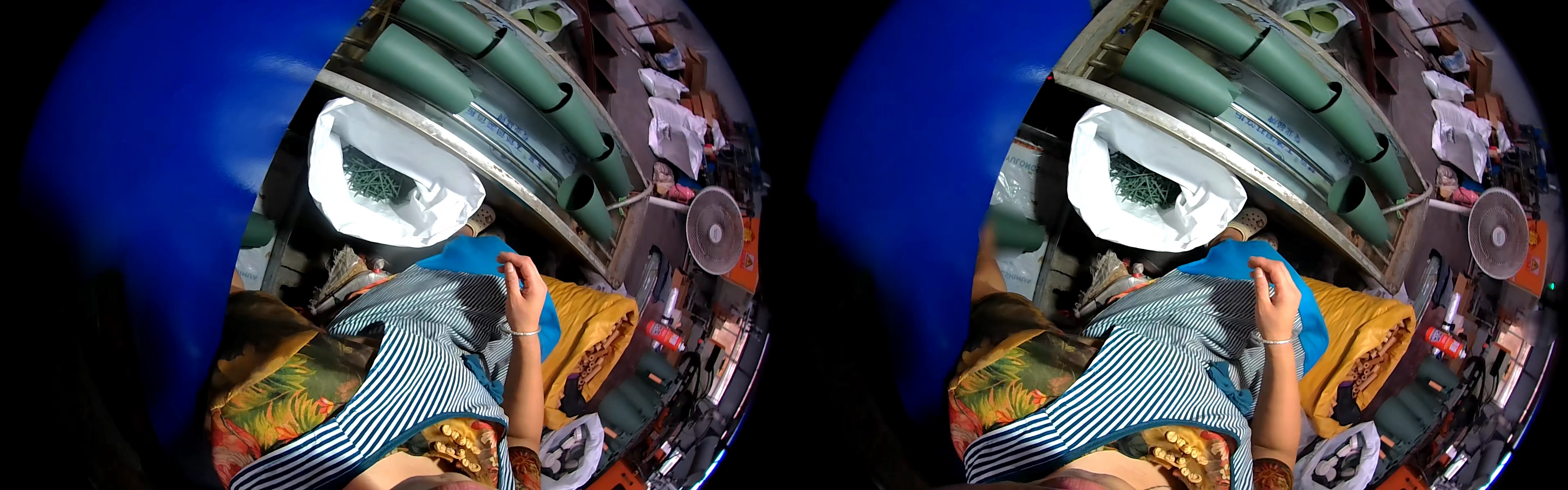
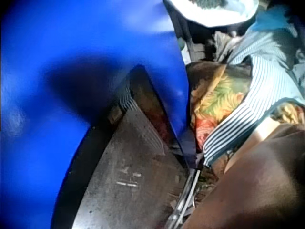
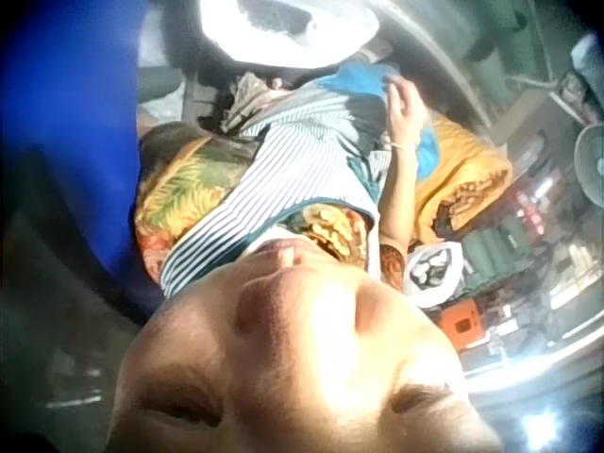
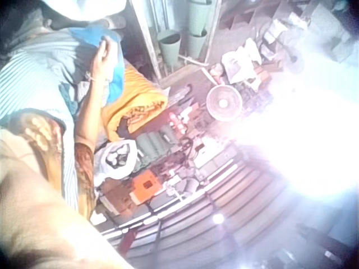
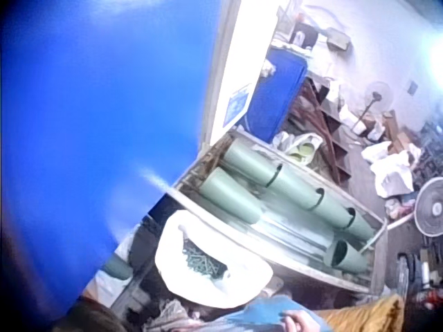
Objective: The person assembles green kettles by hand by picking up plastic kettle bodies from a bin, inserting wooden handles and purple components, and placing the assembled units on a rack.
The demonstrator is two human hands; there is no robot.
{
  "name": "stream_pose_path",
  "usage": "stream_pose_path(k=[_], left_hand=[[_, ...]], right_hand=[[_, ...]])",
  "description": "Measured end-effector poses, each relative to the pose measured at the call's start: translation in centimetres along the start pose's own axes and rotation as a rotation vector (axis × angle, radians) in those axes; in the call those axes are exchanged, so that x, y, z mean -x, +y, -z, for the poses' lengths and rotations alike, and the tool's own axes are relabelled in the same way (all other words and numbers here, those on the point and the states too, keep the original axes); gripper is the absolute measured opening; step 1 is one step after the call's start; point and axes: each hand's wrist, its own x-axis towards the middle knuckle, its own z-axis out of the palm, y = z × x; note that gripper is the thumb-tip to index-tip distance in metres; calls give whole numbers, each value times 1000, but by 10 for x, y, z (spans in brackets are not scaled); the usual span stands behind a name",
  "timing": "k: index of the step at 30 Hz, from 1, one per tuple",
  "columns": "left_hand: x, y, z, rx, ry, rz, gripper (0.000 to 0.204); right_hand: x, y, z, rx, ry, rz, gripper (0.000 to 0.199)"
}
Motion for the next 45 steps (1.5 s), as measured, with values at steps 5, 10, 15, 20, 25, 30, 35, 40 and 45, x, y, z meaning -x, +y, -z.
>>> stream_pose_path(k=[5, 10, 15, 20, 25, 30, 35, 40, 45], left_hand=[[40, 24, 43, 340, -12, 63, 40], [96, 86, 56, 551, -114, 30, 43], [168, 151, 26, 623, -300, -40, 45], [242, 178, -72, 448, -563, -147, 48], [268, 149, -179, 391, -1119, 381, 55], [284, 136, -240, 138, -1370, 334, 49], [310, 155, -238, 152, -1440, 249, 46], [291, 161, -233, 92, -1365, 173, 48], [279, 170, -237, 29, -1272, 123, 51]], right_hand=[[-19, -3, -35, -103, -96, 31, 13], [-25, -31, -88, -53, -407, 233, 15], [-31, -86, -108, -103, -387, 573, 58], [-30, -96, -85, 44, -234, 548, 78], [-26, -83, -50, 390, 11, 558, 73], [-23, -81, -48, 460, -4, 518, 65], [-43, -75, -44, 460, -53, 519, 60], [-21, -64, -36, 283, -9, 624, 57], [5, 8, -19, 287, 99, 474, 36]])
